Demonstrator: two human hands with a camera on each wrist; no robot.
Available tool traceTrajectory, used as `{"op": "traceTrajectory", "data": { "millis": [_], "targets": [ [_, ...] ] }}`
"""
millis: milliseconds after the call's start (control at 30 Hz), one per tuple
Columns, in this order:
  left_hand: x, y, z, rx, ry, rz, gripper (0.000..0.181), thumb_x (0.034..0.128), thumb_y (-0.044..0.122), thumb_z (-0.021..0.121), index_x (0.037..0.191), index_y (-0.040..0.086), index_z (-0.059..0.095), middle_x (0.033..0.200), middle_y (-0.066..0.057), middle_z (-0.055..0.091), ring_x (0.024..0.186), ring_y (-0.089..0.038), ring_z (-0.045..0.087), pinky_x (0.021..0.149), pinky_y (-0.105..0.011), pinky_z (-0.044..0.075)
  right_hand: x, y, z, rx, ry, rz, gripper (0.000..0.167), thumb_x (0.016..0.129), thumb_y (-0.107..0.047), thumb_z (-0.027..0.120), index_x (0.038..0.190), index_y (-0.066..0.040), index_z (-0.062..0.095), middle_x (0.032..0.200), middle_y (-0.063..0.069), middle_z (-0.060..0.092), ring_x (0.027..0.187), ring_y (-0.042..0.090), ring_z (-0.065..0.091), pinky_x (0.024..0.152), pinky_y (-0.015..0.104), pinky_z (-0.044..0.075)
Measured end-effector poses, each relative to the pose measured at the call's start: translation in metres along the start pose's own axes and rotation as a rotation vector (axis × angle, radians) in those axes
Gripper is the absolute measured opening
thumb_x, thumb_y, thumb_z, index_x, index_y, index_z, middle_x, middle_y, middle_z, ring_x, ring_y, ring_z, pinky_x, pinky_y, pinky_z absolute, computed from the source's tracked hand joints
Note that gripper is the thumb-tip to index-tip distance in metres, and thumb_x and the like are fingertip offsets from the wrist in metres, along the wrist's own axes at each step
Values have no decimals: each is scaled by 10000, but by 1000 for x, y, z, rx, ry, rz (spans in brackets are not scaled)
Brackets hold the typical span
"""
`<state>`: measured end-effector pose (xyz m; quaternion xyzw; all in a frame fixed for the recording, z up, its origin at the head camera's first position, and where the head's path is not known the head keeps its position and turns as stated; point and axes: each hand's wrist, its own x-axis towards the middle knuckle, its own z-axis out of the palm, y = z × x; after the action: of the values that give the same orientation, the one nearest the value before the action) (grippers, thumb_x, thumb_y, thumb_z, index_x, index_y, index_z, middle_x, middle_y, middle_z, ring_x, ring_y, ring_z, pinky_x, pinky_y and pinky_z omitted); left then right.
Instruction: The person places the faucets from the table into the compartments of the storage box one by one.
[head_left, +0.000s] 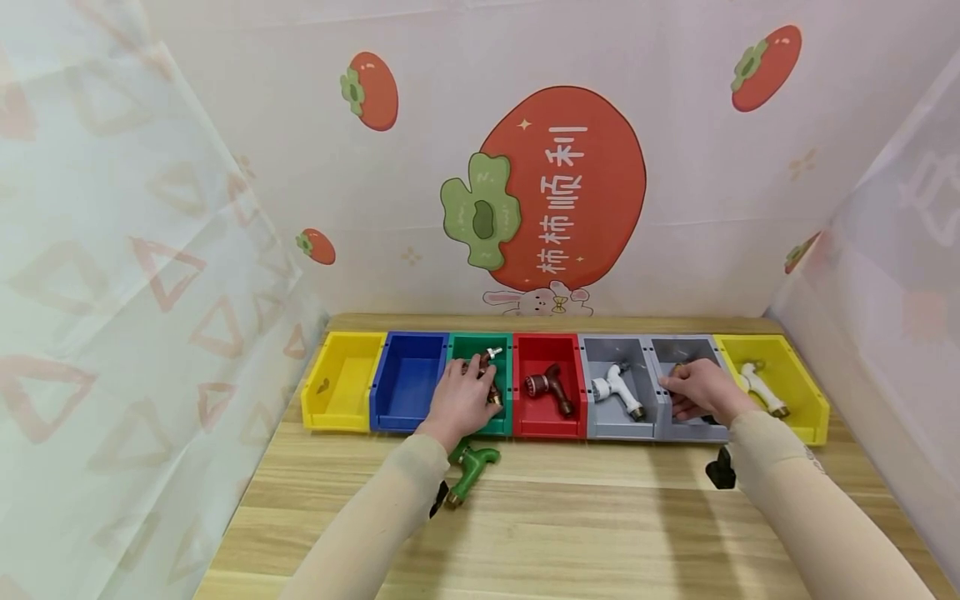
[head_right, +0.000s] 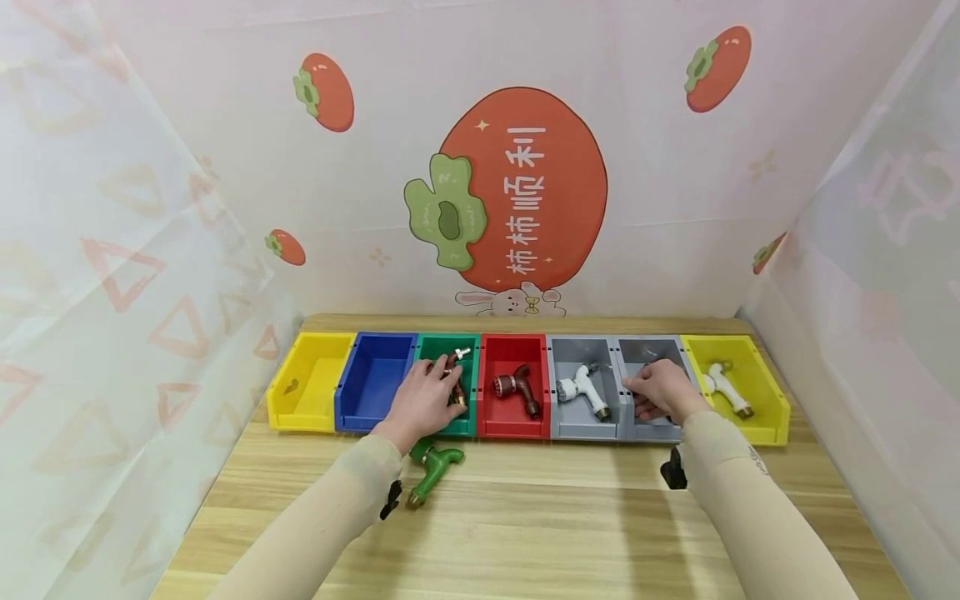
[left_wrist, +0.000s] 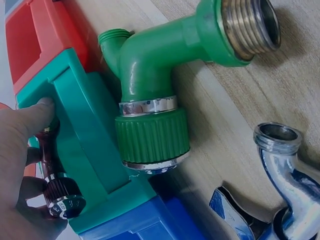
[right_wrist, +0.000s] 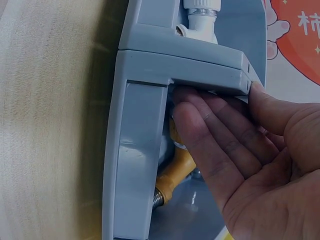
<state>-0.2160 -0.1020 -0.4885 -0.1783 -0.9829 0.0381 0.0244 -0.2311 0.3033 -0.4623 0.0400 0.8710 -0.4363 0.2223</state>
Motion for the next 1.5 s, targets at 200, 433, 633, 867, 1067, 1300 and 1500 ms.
{"op": "traceTrajectory", "data": {
  "millis": [200,433,633,867,1067,1300,1500],
  "targets": [
    [0,0,1,-8,-14,-5,719,929,564,691,1512,174,530,1565,-175,450,1353,-414,460,1205,-508,327,0,0,0,2,-1,-2,310,1062,-223,582,877,22,617,786,126,628,694,229,690,696,419,637],
    [0,0,1,1,-25,2,743,914,590,694,1519,193,525,1563,-167,460,1362,-401,461,1214,-512,312,0,0,0,1,0,-1,316,1063,-230,581,876,23,615,787,125,624,694,227,686,692,416,636],
    [0,0,1,0,-31,-4,753,908,596,698,1523,201,521,1568,-160,456,1374,-394,457,1229,-520,286,1,1,-1,2,3,0,320,1062,-236,583,877,22,615,785,123,621,693,226,681,688,414,636],
    [0,-2,3,-34,-91,2,732,932,612,652,1524,202,520,1588,-118,443,1399,-386,460,1254,-536,215,2,1,-1,-1,4,13,314,1060,-240,588,886,21,614,790,127,626,694,226,679,697,414,637],
    [-5,-7,-2,-85,-85,15,670,975,548,629,1514,163,530,1581,-118,454,1437,-366,435,1251,-506,243,0,1,-1,0,3,14,314,1061,-241,586,885,17,618,792,126,628,696,227,681,694,410,637],
    [-17,-13,-11,-99,-73,58,649,995,523,612,1527,164,512,1591,-118,439,1463,-392,394,1226,-519,298,0,0,-1,2,0,11,309,1061,-234,585,892,22,624,795,126,630,696,225,683,693,410,637],
    [-29,-20,-19,-114,-83,76,687,979,554,619,1546,192,485,1611,-101,413,1495,-414,331,1217,-562,293,0,-1,-1,3,0,15,306,1062,-230,584,903,28,625,795,127,628,692,221,681,692,408,637]
  ]
}}
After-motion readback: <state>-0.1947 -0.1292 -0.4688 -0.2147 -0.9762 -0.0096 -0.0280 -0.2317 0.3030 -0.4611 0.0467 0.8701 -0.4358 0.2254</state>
